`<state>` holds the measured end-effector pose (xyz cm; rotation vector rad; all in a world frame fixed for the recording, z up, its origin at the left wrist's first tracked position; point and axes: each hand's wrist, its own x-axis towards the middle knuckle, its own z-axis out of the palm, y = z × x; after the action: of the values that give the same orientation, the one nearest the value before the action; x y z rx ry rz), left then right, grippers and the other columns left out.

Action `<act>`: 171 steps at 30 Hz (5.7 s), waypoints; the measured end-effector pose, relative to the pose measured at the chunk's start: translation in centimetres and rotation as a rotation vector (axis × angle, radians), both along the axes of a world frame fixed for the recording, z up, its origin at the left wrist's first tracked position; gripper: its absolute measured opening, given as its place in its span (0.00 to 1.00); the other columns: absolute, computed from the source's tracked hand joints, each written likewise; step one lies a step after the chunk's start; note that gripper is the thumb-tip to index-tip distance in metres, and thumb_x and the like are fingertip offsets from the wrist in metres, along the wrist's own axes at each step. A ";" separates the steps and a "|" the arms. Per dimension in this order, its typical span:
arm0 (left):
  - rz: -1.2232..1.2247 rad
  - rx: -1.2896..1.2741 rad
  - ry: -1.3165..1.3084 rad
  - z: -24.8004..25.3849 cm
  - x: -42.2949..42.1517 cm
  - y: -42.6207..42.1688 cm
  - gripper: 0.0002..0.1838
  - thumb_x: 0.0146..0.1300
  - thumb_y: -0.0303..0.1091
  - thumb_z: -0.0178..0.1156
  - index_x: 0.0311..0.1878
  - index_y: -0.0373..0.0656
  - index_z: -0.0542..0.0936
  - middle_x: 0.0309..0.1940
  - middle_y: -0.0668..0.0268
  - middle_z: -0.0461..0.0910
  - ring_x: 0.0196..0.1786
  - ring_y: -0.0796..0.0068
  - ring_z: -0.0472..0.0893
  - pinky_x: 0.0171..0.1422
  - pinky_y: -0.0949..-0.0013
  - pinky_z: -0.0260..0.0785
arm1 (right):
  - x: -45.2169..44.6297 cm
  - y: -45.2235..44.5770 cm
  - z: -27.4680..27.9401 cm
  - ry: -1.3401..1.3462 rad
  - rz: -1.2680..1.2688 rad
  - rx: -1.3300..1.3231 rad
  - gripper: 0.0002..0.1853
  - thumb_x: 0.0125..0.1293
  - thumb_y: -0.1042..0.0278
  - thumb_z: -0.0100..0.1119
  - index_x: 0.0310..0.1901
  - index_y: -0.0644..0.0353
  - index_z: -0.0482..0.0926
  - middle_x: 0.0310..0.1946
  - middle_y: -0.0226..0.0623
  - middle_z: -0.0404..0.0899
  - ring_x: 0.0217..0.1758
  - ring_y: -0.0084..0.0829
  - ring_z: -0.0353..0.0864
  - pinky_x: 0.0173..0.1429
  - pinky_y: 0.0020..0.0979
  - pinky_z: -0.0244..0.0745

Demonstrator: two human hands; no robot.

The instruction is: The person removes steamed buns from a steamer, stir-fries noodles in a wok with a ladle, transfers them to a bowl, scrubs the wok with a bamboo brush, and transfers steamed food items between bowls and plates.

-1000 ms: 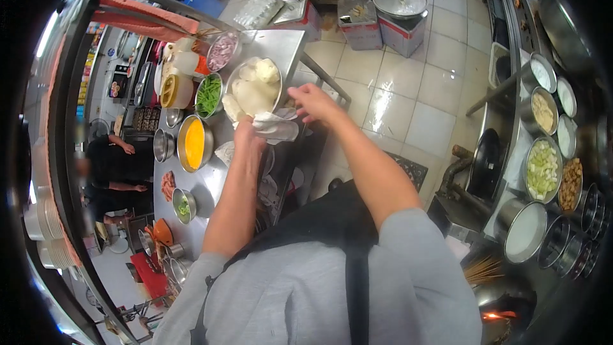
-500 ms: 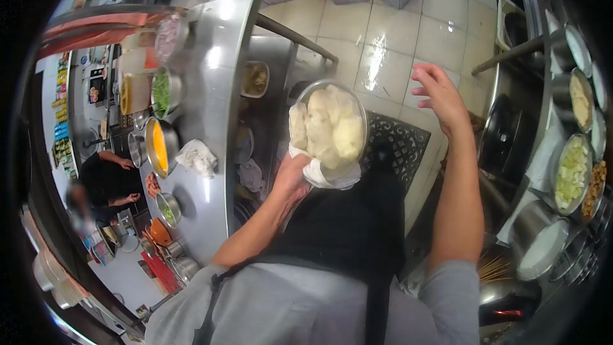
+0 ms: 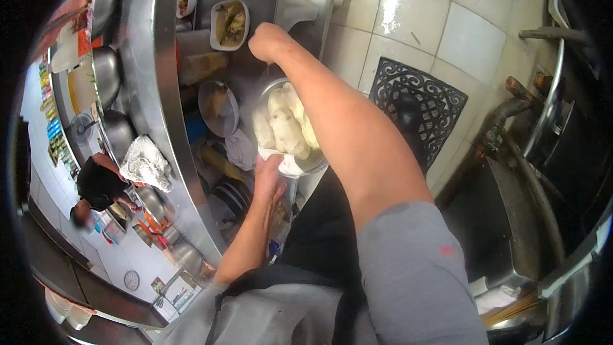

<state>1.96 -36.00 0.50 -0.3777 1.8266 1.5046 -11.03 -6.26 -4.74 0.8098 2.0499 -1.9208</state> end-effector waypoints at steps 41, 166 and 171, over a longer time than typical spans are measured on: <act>0.041 -0.050 0.134 -5.4 -0.8 -2.6 0.25 0.61 0.21 0.58 0.64 0.32 0.74 0.53 0.58 0.82 0.51 0.67 0.82 0.58 0.64 0.76 | 18.7 -14.8 5.4 0.136 0.356 0.796 0.11 0.62 0.69 0.62 0.47 0.51 0.78 0.47 0.40 0.82 0.53 0.40 0.80 0.55 0.44 0.71; -0.027 0.183 -0.021 -9.8 -1.4 0.4 0.36 0.58 0.15 0.53 0.74 0.35 0.67 0.63 0.56 0.78 0.61 0.60 0.82 0.68 0.59 0.75 | 32.2 -3.7 2.2 -0.321 -0.341 0.011 0.16 0.75 0.56 0.63 0.53 0.61 0.82 0.41 0.40 0.86 0.44 0.31 0.84 0.50 0.35 0.79; -0.104 0.160 -0.118 -10.4 -1.1 1.4 0.36 0.58 0.15 0.53 0.74 0.36 0.67 0.63 0.56 0.79 0.61 0.59 0.83 0.67 0.58 0.76 | 30.3 -1.5 1.3 -0.362 -0.545 -0.206 0.17 0.76 0.56 0.62 0.57 0.59 0.81 0.41 0.31 0.84 0.41 0.23 0.81 0.43 0.30 0.77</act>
<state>0.82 -34.58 -9.91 -0.2837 1.5973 1.5120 19.28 -7.72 -3.44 1.6470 1.4884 -1.9919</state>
